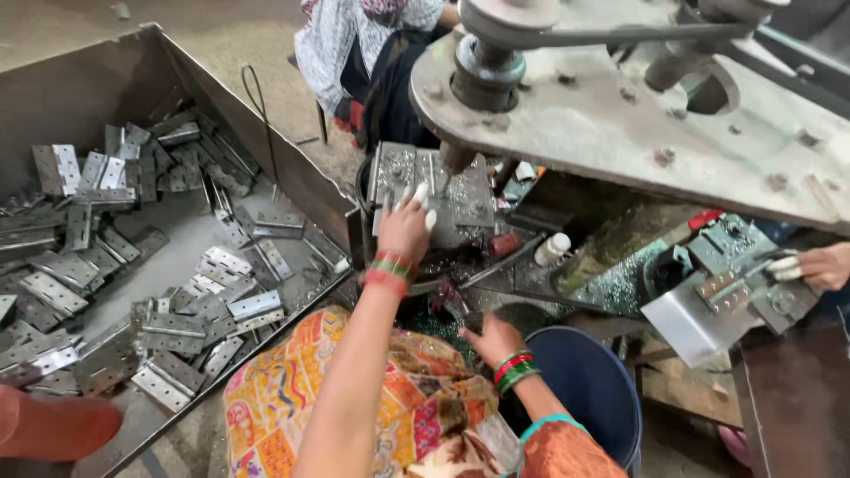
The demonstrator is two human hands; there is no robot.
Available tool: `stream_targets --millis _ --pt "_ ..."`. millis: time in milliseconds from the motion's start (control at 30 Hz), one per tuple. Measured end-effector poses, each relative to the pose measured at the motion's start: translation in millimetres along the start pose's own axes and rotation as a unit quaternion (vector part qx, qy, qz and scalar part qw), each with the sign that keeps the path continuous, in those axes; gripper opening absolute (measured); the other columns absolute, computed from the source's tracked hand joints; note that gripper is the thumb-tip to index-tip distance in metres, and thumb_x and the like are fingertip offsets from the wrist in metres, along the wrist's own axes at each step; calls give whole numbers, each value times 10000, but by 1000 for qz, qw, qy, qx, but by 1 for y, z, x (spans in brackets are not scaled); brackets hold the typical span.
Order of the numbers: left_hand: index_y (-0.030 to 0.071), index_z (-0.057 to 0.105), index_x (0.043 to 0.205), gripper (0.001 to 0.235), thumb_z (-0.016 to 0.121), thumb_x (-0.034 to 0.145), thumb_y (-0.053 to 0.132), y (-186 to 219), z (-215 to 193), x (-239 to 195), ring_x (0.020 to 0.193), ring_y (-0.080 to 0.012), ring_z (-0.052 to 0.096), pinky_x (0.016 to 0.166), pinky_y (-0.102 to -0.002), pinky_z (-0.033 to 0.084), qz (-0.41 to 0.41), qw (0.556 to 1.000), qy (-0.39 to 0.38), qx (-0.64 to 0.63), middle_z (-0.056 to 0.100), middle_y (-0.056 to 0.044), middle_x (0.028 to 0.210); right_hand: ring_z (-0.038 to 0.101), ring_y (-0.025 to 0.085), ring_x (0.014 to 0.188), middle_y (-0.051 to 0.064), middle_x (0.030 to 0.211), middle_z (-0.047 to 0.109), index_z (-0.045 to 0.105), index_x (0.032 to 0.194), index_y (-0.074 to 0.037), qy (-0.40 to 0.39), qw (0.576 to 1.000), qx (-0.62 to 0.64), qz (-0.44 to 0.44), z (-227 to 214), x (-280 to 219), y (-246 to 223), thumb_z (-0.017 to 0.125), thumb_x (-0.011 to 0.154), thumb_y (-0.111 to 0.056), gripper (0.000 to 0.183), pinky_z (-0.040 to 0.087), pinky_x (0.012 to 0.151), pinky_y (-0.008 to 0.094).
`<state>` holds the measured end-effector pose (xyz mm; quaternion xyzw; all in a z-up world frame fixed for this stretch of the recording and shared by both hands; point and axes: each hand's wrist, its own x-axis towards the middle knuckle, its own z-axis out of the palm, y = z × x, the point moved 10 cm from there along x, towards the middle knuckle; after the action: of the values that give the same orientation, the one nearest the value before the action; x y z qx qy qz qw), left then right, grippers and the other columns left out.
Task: The person picks up metal brackets from a bin and places them into a machine to be punched or formed, then removes the finished pieces and drops them into a separate container.
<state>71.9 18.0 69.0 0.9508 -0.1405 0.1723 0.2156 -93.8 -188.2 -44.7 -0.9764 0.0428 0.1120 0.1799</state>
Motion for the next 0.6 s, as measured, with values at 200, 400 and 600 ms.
stream_targets --millis 200,400,600 --pt "57 668 1330 426 664 919 168 -70 -103 -170 1272 -334 565 1063 -474 441 -104 980 159 -54 624 -128 1391 721 420 916 225 928 739 649 1052 -52 37 997 -65 10 -44 2 -19 650 857 -628 608 567 796 529" --pt "-2 626 1342 449 720 1006 281 -231 -174 -368 1204 -449 586 1008 -527 466 -397 872 248 142 577 -228 1354 727 432 970 228 1016 755 694 1162 -85 33 996 -82 -3 -41 11 -7 632 841 -675 675 564 843 538" --pt "63 681 1193 343 705 918 267 -313 -148 -423 1059 -390 659 919 -566 493 -497 845 84 182 611 -173 1231 715 467 993 268 1022 748 704 1184 -69 44 989 -142 -5 -36 19 7 623 864 -715 726 561 857 552"
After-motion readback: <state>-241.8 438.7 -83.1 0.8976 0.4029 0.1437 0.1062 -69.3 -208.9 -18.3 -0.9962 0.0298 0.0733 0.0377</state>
